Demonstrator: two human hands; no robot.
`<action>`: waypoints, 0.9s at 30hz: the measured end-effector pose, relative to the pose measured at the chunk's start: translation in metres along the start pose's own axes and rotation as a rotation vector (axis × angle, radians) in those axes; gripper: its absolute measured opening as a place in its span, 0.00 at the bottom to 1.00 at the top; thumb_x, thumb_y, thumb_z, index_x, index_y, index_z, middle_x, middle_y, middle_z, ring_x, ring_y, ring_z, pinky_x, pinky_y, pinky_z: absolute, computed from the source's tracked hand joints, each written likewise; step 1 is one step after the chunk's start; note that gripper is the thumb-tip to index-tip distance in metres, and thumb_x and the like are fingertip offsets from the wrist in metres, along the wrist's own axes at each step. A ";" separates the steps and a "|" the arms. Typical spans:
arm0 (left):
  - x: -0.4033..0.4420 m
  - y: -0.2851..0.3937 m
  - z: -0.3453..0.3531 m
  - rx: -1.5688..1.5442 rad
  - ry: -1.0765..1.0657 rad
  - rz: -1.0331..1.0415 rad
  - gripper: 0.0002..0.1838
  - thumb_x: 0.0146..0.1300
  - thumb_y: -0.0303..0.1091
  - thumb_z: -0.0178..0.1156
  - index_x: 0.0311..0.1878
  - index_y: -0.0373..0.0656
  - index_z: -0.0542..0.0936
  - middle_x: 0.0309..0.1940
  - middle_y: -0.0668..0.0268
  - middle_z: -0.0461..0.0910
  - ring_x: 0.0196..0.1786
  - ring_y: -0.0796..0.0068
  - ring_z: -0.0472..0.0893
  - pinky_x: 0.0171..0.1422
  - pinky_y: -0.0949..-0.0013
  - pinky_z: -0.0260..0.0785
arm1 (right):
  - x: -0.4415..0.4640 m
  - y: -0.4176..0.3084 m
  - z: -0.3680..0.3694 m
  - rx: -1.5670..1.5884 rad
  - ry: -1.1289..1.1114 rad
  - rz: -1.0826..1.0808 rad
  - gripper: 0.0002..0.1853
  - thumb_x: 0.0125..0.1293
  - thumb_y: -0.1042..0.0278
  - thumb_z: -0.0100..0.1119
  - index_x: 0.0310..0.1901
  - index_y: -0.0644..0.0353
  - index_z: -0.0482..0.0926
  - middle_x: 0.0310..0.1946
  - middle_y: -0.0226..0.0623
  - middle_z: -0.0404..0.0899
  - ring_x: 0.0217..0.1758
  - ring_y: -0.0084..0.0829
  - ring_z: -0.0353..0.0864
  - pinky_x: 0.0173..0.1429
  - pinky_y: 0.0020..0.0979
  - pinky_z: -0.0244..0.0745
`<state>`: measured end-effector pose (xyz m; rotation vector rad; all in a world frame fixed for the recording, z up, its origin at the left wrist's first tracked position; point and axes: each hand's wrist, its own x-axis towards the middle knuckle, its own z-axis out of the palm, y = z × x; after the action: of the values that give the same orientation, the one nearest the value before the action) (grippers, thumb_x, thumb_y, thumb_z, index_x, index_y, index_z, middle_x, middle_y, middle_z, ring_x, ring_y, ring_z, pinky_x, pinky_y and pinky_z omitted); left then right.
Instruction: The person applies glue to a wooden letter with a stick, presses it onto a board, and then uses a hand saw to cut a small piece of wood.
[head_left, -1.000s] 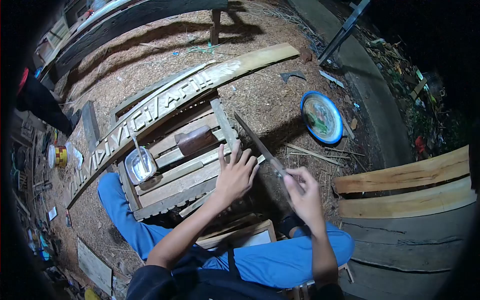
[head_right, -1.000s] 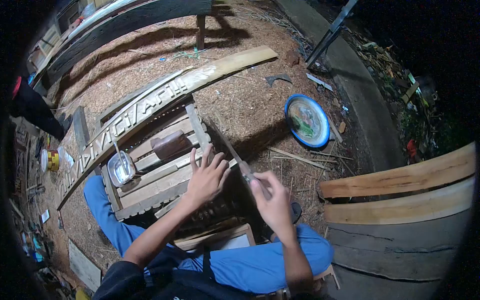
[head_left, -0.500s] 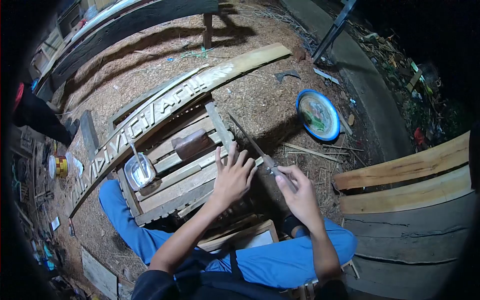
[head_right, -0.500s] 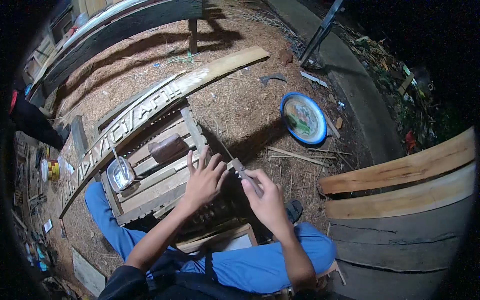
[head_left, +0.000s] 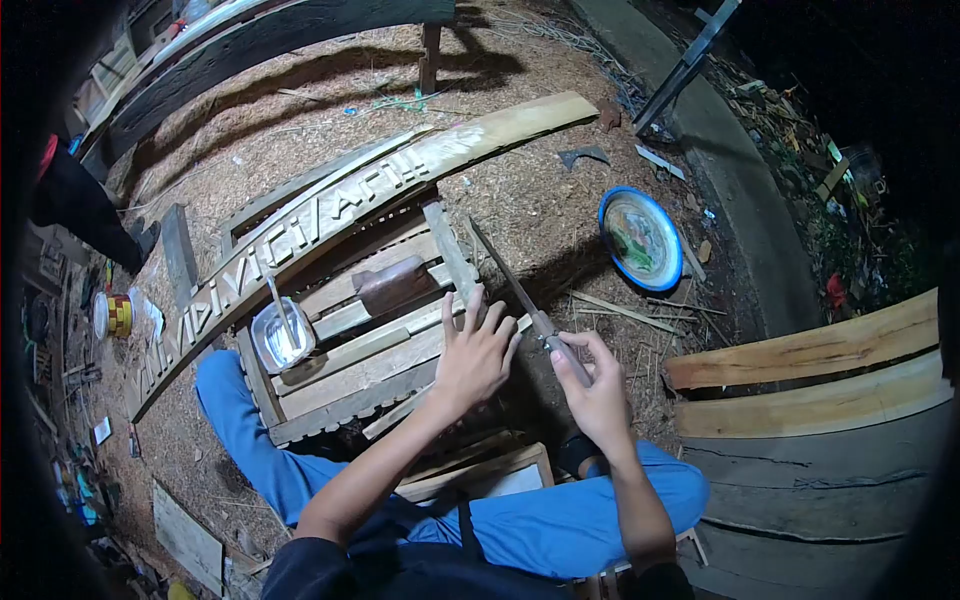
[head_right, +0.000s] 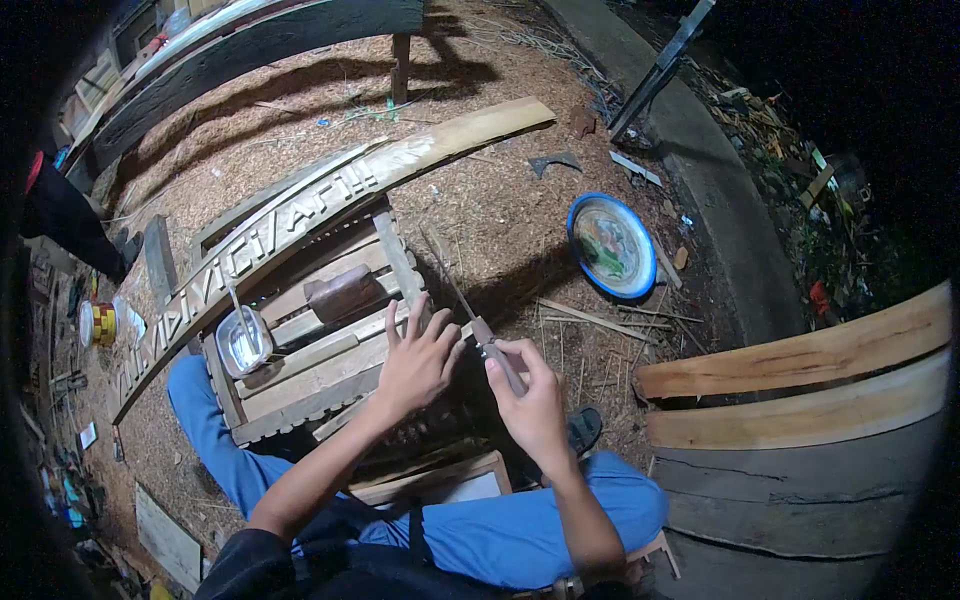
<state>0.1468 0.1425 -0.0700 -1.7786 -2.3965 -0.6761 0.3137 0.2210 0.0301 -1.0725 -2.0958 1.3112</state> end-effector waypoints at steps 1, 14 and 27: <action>0.001 0.001 0.001 0.007 -0.002 -0.008 0.15 0.80 0.49 0.51 0.54 0.52 0.80 0.65 0.65 0.76 0.84 0.53 0.56 0.85 0.30 0.29 | 0.000 0.003 0.000 -0.003 0.000 0.000 0.11 0.76 0.67 0.64 0.55 0.62 0.82 0.37 0.35 0.87 0.34 0.18 0.82 0.37 0.27 0.76; 0.002 0.001 -0.001 -0.044 -0.010 -0.051 0.15 0.80 0.47 0.52 0.55 0.49 0.80 0.66 0.69 0.76 0.84 0.56 0.56 0.85 0.31 0.29 | -0.016 0.031 -0.020 0.239 0.041 0.027 0.15 0.77 0.71 0.64 0.60 0.67 0.81 0.38 0.29 0.85 0.32 0.12 0.78 0.32 0.19 0.69; 0.005 -0.001 -0.009 -0.179 -0.070 -0.076 0.16 0.75 0.42 0.58 0.60 0.49 0.79 0.67 0.71 0.77 0.84 0.53 0.56 0.84 0.29 0.30 | -0.027 0.027 -0.031 0.170 0.053 0.008 0.14 0.77 0.71 0.63 0.59 0.66 0.82 0.42 0.32 0.87 0.36 0.16 0.83 0.36 0.20 0.74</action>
<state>0.1424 0.1435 -0.0603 -1.8113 -2.5339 -0.8770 0.3616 0.2233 0.0206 -1.0318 -1.9051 1.4201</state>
